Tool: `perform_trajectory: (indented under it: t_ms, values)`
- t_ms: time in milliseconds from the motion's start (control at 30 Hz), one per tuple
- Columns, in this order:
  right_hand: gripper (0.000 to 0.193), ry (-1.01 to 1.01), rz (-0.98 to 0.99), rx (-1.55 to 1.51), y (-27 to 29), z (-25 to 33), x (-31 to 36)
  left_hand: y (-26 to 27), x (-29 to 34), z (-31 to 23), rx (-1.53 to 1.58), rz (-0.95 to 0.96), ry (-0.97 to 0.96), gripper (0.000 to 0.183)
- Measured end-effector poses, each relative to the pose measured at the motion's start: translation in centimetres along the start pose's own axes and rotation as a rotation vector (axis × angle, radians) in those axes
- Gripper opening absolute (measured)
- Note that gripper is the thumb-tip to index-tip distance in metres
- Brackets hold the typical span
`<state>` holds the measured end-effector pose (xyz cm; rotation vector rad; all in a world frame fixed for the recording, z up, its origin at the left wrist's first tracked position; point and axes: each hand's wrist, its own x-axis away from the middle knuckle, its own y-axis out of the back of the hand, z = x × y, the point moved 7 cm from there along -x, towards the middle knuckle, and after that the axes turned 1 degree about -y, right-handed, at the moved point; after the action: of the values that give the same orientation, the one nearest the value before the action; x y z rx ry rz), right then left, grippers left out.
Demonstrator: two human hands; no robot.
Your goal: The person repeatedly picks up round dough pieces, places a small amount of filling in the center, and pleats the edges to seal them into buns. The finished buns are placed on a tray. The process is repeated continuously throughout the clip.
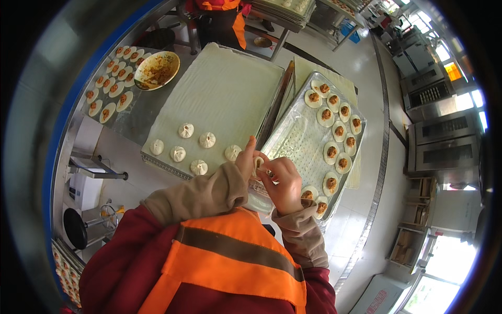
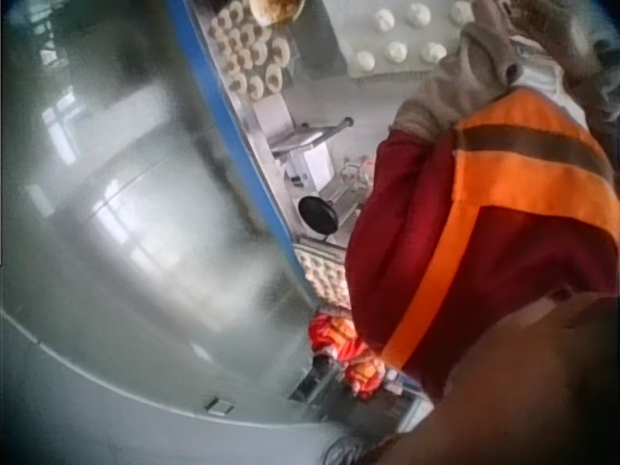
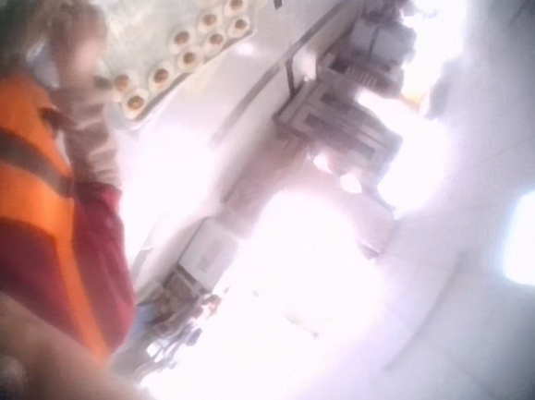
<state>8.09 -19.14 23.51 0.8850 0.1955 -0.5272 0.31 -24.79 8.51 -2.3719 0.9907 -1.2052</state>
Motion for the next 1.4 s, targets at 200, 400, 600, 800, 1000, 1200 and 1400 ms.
perform_trajectory:
  t_ms: [200, 400, 600, 800, 1000, 1200, 1400]
  values:
    - [0.018, 0.017, 0.217, -0.010, -1.0, 0.0, -0.8, 0.5, 0.0, 1.2, -0.052, -0.023, 0.081, 0.083]
    - [0.014, 0.017, 0.273, -0.061, -1.5, 0.1, -1.5, 0.3, -0.5, 0.8, -0.039, 0.151, 0.105, 0.089]
    - [0.013, -0.161, 0.318, -0.208, -1.0, -0.3, -1.7, -0.1, 1.9, -0.1, 0.012, 0.264, 0.171, 0.091]
    - [0.013, 0.168, 0.322, -0.002, -0.7, 4.0, -1.7, 0.2, 3.2, -1.1, -0.144, 0.307, 0.166, 0.089]
    - [0.014, 0.016, 0.335, -0.096, 0.1, 4.2, -2.4, -0.7, 5.8, -2.8, -0.001, 0.430, 0.134, 0.085]
    - [0.025, 0.464, 0.258, 0.223, 0.4, 9.0, -0.8, -0.7, 5.9, -2.2, -0.206, 0.525, 0.225, 0.090]
    - [0.022, 0.073, 0.360, 0.090, 0.0, 6.4, -0.8, -1.6, 6.6, -2.3, 0.019, 0.549, 0.198, 0.078]
